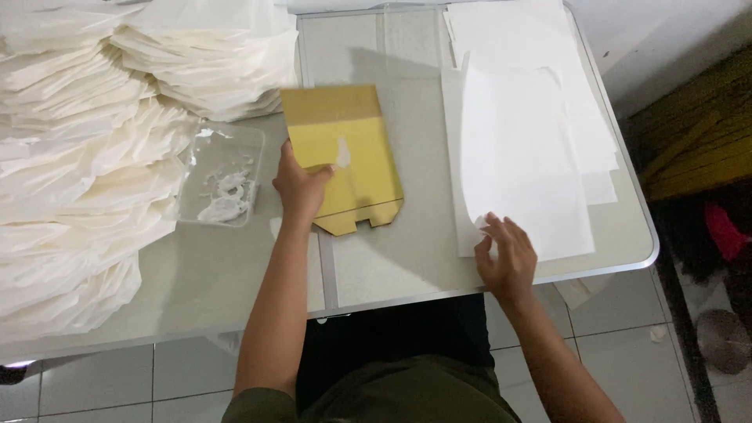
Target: Folding and gluing paper around cardboard templates to assemble boxes.
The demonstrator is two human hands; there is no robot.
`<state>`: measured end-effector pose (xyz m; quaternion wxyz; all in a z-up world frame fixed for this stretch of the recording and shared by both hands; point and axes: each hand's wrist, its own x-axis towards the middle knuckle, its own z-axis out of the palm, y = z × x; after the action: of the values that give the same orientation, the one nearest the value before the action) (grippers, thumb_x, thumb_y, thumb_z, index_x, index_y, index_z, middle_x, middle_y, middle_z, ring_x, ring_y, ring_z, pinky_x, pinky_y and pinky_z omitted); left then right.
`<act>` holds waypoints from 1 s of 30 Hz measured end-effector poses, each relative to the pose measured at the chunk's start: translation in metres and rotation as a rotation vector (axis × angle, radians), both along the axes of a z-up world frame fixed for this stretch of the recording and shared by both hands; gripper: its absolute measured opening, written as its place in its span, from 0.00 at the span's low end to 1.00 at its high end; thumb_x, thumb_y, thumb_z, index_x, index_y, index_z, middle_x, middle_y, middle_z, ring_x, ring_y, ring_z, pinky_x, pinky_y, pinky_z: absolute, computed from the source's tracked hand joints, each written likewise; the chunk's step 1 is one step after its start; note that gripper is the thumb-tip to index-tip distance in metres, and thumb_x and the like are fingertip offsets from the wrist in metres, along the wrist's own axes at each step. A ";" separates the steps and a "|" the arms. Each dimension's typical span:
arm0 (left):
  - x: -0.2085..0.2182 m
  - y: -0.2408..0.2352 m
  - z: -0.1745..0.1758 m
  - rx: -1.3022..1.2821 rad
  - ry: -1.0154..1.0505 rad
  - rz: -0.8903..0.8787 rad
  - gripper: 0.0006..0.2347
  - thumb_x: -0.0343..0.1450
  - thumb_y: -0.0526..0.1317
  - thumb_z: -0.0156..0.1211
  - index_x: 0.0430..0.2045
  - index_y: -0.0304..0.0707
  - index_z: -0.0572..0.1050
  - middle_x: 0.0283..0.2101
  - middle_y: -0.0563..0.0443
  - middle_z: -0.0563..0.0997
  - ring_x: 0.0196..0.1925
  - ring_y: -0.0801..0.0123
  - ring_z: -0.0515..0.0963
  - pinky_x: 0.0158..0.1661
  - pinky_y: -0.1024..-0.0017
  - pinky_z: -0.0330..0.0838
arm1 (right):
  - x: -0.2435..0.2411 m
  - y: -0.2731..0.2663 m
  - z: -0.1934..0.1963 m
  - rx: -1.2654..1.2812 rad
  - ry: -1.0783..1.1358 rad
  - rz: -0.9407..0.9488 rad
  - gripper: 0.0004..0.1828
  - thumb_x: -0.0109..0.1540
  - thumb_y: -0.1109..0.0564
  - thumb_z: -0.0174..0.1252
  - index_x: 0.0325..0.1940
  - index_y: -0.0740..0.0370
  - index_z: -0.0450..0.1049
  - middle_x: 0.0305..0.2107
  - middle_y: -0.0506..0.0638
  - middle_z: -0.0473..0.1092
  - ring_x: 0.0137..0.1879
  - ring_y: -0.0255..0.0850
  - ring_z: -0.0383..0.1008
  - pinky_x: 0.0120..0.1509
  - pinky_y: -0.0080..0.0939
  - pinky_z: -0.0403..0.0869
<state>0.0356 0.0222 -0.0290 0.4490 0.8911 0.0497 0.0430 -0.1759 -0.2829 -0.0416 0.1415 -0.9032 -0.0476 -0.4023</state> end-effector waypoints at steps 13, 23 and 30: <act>-0.017 -0.001 0.036 -0.470 -0.074 -0.002 0.22 0.70 0.38 0.68 0.55 0.41 0.65 0.50 0.41 0.74 0.54 0.51 0.77 0.51 0.56 0.75 | 0.086 -0.127 0.006 0.100 -0.186 -0.102 0.31 0.63 0.78 0.53 0.71 0.74 0.62 0.45 0.67 0.74 0.44 0.61 0.78 0.50 0.56 0.79; -0.016 0.002 0.034 -0.554 -0.045 0.024 0.22 0.64 0.37 0.64 0.52 0.44 0.64 0.52 0.51 0.77 0.51 0.64 0.80 0.49 0.67 0.77 | 0.120 -0.143 0.045 0.901 -0.130 -0.177 0.33 0.65 0.79 0.56 0.70 0.56 0.61 0.50 0.54 0.67 0.47 0.38 0.69 0.41 0.32 0.74; -0.038 -0.017 0.056 -0.022 -0.107 -0.054 0.41 0.69 0.29 0.63 0.73 0.34 0.38 0.59 0.21 0.63 0.61 0.21 0.69 0.56 0.32 0.70 | 0.109 -0.106 0.012 0.430 -0.029 -0.130 0.43 0.54 0.71 0.70 0.72 0.60 0.64 0.31 0.61 0.72 0.36 0.58 0.75 0.46 0.56 0.76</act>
<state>-0.0029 0.0053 0.0274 0.4619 0.8835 0.0018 0.0780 -0.0668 -0.3888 -0.0299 0.3040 -0.8475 0.0956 -0.4246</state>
